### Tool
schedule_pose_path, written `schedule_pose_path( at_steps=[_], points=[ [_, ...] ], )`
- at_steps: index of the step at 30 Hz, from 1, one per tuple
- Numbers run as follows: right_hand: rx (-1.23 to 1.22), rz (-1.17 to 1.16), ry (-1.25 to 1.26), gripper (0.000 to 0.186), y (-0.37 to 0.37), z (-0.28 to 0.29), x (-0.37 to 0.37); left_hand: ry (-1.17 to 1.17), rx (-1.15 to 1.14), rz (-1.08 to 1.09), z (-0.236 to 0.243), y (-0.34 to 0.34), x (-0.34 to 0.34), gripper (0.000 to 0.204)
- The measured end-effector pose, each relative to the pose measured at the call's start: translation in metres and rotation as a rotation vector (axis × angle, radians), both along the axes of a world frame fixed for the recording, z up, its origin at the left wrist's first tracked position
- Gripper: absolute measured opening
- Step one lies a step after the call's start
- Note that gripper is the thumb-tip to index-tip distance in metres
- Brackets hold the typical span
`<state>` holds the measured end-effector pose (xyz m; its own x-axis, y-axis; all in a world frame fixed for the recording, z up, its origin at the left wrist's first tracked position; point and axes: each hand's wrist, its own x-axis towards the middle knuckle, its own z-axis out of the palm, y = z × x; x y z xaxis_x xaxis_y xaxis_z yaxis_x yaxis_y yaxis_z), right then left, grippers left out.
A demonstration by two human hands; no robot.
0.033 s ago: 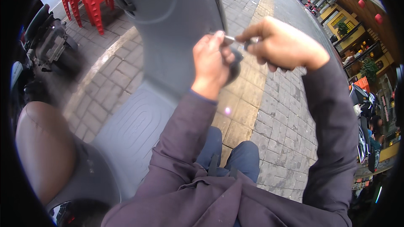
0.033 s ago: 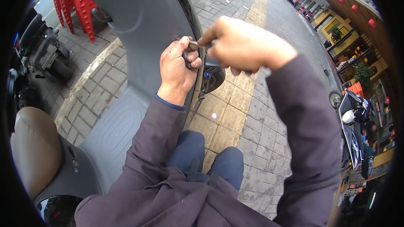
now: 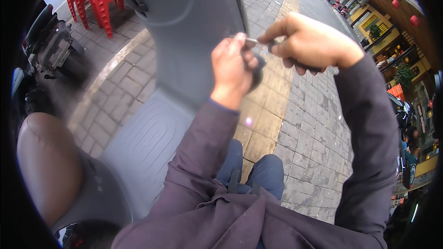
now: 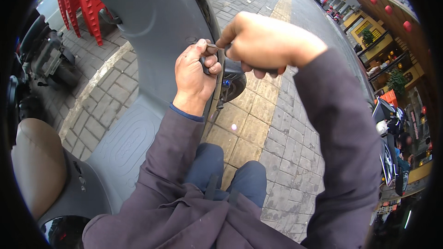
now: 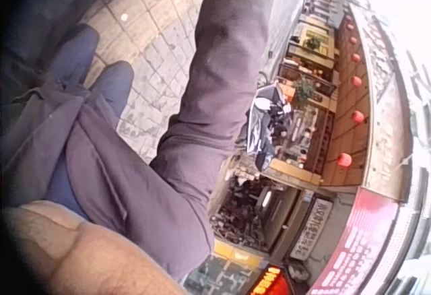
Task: The person removes a plastic cover from the rear of a scooter, then uses a screwdriver to tighten screws on the scooter's body. The person works on the scooter while standing on a sidewalk.
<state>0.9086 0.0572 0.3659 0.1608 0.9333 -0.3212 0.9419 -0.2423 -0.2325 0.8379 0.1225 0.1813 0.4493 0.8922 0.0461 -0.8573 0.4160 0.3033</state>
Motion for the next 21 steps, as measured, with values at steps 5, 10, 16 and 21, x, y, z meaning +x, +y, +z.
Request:
schedule_pose_path(
  at_steps=[5, 10, 16, 21],
  points=[
    [-0.086, -0.044, -0.017, 0.045, 0.024, 0.016, -0.012, -0.046, -0.030, 0.042, 0.007, 0.000, 0.005, 0.016],
    [0.409, 0.228, 0.034, 0.038, -0.011, -0.067, -0.002, 0.045, 0.002, 0.060, -0.007, 0.005, 0.003, 0.016],
    [0.814, 0.259, -0.008, 0.045, -0.028, -0.161, 0.008, 0.284, 0.160, 0.237, -0.027, 0.015, -0.003, 0.013],
    [0.980, 0.271, 0.090, 0.049, -0.023, -0.188, 0.013, 0.505, 0.300, 0.623, -0.028, 0.010, 0.001, 0.016]
  ],
)
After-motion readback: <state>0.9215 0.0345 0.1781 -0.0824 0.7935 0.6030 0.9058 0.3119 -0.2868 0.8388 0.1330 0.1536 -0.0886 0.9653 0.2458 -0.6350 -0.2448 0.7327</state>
